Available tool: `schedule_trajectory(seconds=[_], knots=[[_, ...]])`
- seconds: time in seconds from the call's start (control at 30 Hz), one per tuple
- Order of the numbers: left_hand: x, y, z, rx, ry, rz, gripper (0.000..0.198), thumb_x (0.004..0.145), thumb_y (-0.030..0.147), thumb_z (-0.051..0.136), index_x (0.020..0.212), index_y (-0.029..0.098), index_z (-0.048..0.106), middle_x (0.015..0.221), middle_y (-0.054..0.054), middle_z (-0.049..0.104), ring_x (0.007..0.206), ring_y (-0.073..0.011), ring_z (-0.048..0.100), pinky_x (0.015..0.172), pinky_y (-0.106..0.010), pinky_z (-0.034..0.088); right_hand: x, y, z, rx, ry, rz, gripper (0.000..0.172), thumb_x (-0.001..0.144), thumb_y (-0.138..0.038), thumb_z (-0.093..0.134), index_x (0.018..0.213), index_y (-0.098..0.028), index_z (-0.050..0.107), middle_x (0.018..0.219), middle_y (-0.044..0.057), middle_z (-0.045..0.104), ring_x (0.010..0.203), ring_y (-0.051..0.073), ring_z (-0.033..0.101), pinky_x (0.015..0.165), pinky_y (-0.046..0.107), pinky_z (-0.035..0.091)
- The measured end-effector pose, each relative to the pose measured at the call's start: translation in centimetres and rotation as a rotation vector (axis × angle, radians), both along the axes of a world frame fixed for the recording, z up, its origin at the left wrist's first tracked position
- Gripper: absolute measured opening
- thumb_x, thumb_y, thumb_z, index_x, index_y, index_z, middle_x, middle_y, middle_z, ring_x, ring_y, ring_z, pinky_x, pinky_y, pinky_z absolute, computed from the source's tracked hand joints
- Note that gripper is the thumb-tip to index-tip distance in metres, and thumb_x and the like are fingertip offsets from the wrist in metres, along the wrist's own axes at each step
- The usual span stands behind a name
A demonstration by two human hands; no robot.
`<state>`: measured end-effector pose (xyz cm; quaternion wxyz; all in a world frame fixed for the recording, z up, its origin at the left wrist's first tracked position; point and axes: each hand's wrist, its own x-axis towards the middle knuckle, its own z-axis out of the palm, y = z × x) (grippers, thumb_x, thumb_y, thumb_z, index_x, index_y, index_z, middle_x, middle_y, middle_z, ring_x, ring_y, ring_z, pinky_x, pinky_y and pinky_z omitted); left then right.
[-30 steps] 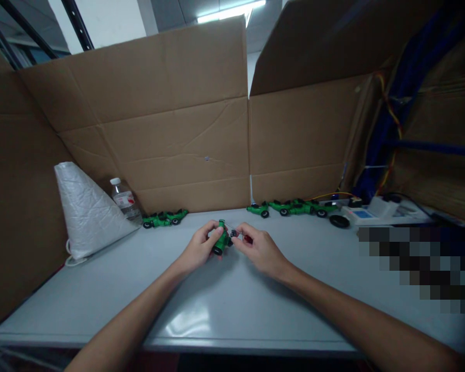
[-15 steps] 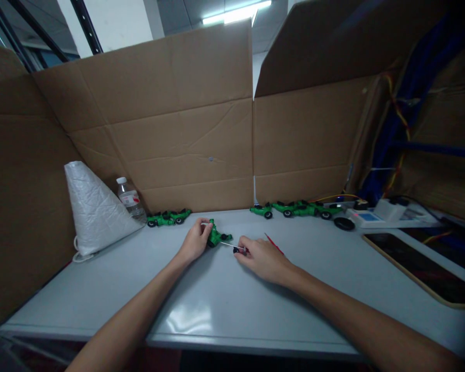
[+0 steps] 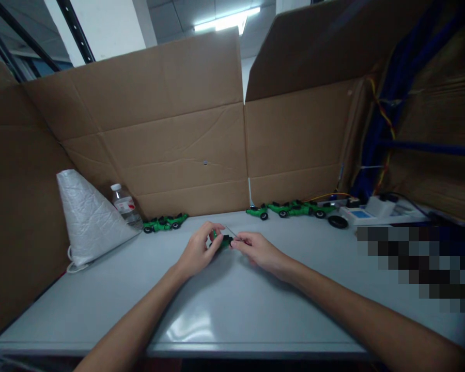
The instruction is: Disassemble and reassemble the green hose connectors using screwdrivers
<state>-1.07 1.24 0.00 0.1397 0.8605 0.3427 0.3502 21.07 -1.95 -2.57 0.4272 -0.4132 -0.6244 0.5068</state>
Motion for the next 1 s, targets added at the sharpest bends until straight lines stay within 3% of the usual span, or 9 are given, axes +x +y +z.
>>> schedule_trajectory(seconds=[0.13, 0.33, 0.4, 0.53, 0.67, 0.83, 1.0], knots=[[1.1, -1.6, 0.4, -0.078, 0.020, -0.136, 0.039, 0.099, 0.039, 0.064, 0.135, 0.024, 0.060, 0.104, -0.005, 0.067, 0.084, -0.0159, 0.062, 0.070, -0.026, 0.048, 0.2, -0.7, 1.0, -0.113, 0.186, 0.070, 0.042, 0.084, -0.060, 0.073, 0.092, -0.021, 0.061, 0.063, -0.010, 0.030, 0.052, 0.009, 0.021, 0.047, 0.024, 0.016], [1.2, -1.2, 0.2, -0.113, -0.024, -0.122, 0.029, 0.098, 0.041, 0.068, 0.119, 0.021, 0.071, 0.094, -0.003, 0.067, 0.078, -0.0145, 0.060, 0.072, -0.026, 0.047, 0.1, -1.0, 1.2, -0.180, 0.235, 0.144, 0.043, 0.083, -0.060, 0.075, 0.091, -0.020, 0.059, 0.062, -0.011, 0.027, 0.052, 0.008, 0.018, 0.046, 0.023, 0.015], [1.1, -1.1, 0.2, -0.129, -0.035, -0.112, 0.029, 0.098, 0.040, 0.068, 0.119, 0.021, 0.072, 0.096, -0.004, 0.069, 0.082, -0.0158, 0.062, 0.073, -0.026, 0.048, -0.1, -0.8, 0.9, -0.188, 0.225, 0.086, 0.042, 0.085, -0.060, 0.070, 0.091, -0.020, 0.059, 0.063, -0.011, 0.030, 0.050, 0.007, 0.019, 0.045, 0.022, 0.014], [1.0, -1.0, 0.0, -0.161, -0.038, -0.083, 0.033, 0.097, 0.037, 0.067, 0.126, 0.022, 0.070, 0.106, -0.007, 0.073, 0.089, -0.0186, 0.066, 0.076, -0.027, 0.050, -0.2, 0.1, 0.2, -0.156, 0.239, -0.186, 0.030, 0.088, -0.048, 0.053, 0.104, -0.023, 0.055, 0.063, -0.010, 0.040, 0.047, 0.008, 0.024, 0.042, 0.019, 0.015], [0.9, -0.9, -0.4, -0.220, 0.009, -0.110, 0.037, 0.093, 0.040, 0.073, 0.124, 0.020, 0.072, 0.100, -0.007, 0.073, 0.083, -0.0181, 0.065, 0.075, -0.027, 0.051, 0.3, 0.9, 0.0, -0.053, 0.286, -0.394, 0.042, 0.078, -0.033, 0.051, 0.119, -0.028, 0.042, 0.071, -0.009, 0.056, 0.047, 0.010, 0.034, 0.042, 0.018, 0.021], [1.0, -1.0, -0.6, -0.308, 0.118, -0.200, 0.036, 0.090, 0.042, 0.077, 0.117, 0.019, 0.074, 0.097, -0.006, 0.071, 0.079, -0.0165, 0.063, 0.074, -0.026, 0.050, 1.1, 1.1, 0.8, 0.098, 0.240, -0.399, 0.027, 0.082, -0.041, 0.060, 0.100, -0.023, 0.053, 0.078, -0.003, 0.059, 0.053, 0.011, 0.041, 0.045, 0.022, 0.029], [1.4, -1.5, -0.5, -0.326, 0.183, -0.237, 0.032, 0.095, 0.035, 0.069, 0.121, 0.018, 0.071, 0.096, -0.005, 0.070, 0.076, -0.0154, 0.061, 0.074, -0.026, 0.050, 1.0, 0.6, 1.3, 0.264, 0.160, -0.366, 0.041, 0.084, -0.047, 0.070, 0.112, -0.017, 0.066, 0.092, 0.004, 0.065, 0.070, 0.015, 0.053, 0.062, 0.027, 0.043]])
